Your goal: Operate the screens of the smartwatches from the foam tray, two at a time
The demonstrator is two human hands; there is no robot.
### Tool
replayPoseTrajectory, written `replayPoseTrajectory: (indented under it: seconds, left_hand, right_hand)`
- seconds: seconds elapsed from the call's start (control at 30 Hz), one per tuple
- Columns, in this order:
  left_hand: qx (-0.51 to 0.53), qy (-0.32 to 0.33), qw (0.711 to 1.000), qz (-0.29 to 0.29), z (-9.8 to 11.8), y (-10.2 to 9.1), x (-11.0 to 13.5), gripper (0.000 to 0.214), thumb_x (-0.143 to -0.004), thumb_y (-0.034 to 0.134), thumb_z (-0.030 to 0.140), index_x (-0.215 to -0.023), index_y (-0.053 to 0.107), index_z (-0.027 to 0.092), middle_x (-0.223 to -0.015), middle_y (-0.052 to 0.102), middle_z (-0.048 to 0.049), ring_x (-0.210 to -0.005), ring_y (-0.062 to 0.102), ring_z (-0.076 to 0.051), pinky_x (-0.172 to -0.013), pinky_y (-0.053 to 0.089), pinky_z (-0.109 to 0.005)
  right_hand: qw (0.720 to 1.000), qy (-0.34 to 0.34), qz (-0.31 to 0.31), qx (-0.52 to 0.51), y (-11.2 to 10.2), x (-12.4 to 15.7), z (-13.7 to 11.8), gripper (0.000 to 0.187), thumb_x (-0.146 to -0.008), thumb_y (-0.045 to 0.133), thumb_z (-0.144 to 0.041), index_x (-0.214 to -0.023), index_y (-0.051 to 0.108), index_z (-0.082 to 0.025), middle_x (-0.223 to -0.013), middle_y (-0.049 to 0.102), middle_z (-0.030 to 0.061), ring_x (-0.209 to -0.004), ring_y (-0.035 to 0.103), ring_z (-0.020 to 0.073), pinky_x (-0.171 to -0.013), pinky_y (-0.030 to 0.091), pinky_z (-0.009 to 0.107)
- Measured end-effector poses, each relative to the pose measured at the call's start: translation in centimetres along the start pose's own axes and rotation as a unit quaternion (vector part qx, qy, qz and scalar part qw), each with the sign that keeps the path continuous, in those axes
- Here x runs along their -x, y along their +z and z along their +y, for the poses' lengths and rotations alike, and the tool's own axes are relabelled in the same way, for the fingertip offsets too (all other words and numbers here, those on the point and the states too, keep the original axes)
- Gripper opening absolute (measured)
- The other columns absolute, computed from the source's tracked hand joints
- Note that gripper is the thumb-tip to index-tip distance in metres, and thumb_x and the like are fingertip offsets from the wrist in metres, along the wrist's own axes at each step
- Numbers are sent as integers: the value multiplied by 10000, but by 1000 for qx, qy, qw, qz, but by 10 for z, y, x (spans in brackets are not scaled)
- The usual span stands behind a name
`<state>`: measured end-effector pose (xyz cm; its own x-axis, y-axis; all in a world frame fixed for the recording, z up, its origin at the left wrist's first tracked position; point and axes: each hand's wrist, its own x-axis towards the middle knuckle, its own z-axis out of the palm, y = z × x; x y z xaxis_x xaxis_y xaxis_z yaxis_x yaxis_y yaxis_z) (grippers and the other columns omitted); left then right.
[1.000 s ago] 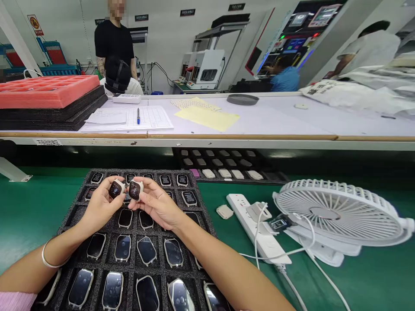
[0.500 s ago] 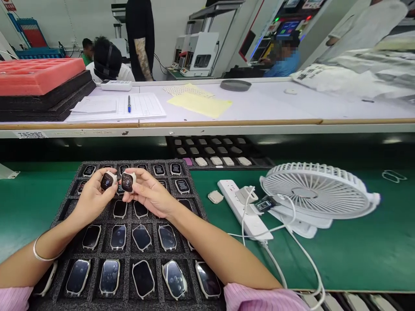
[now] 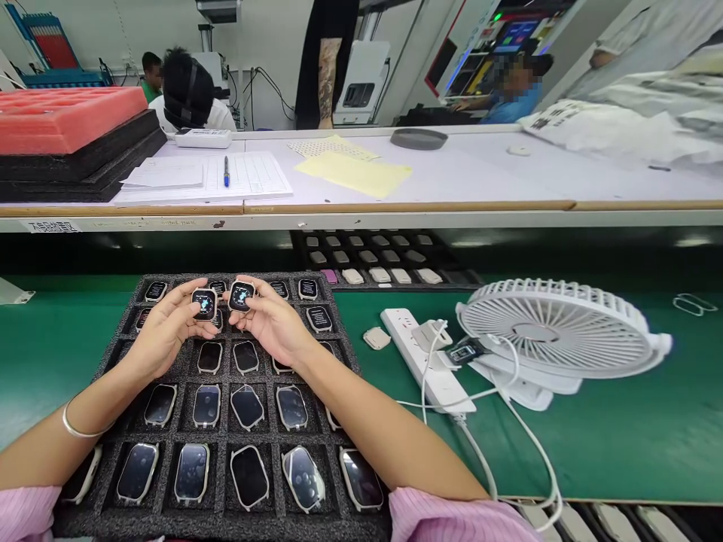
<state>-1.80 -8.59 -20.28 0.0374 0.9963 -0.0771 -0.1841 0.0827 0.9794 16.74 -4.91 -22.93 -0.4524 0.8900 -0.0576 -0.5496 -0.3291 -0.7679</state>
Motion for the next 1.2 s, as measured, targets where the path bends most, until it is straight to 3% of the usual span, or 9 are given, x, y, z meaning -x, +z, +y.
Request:
replayPoseTrajectory:
  seconds: [0.47,0.63,0.97,1.2]
  left_hand:
    - [-11,-12,1000,-23,-5,-1,-7,382,-726,583,152,-1105,542,173,-945,721,-19,-582,731,-127,-620,627,-283]
    - [-21,-12,999,-29,-6,-1,-8,372,-718,592,148,-1087,553,176,-901,703,7,-591,735,-126,-613,632,-267]
    - [-30,-2,999,-40,-7,-1,-6,374,-725,619,157,-1093,551,168,-1000,700,-17,-609,741,-127,-624,640,-275]
    - [-29,-2,999,-36,-7,-1,-6,379,-722,675,183,-1083,561,167,-961,692,-2,-604,749,-139,-610,640,-266]
  right_hand:
    - [994,-10,-3,113,-1,6,5,390,-751,718,-175,-1127,628,-227,-808,706,-35,-646,690,130,-670,536,296]
    - [993,-11,-3,113,-2,5,6,381,-750,691,-156,-1117,615,-223,-809,710,-38,-629,688,124,-667,540,292]
    - [991,-14,1,130,-3,3,6,336,-796,740,-205,-1112,625,-219,-805,698,-31,-621,671,117,-656,534,287]
    - [991,-19,-4,130,-3,4,6,381,-754,762,-194,-1110,629,-219,-796,707,-36,-617,676,120,-640,531,282]
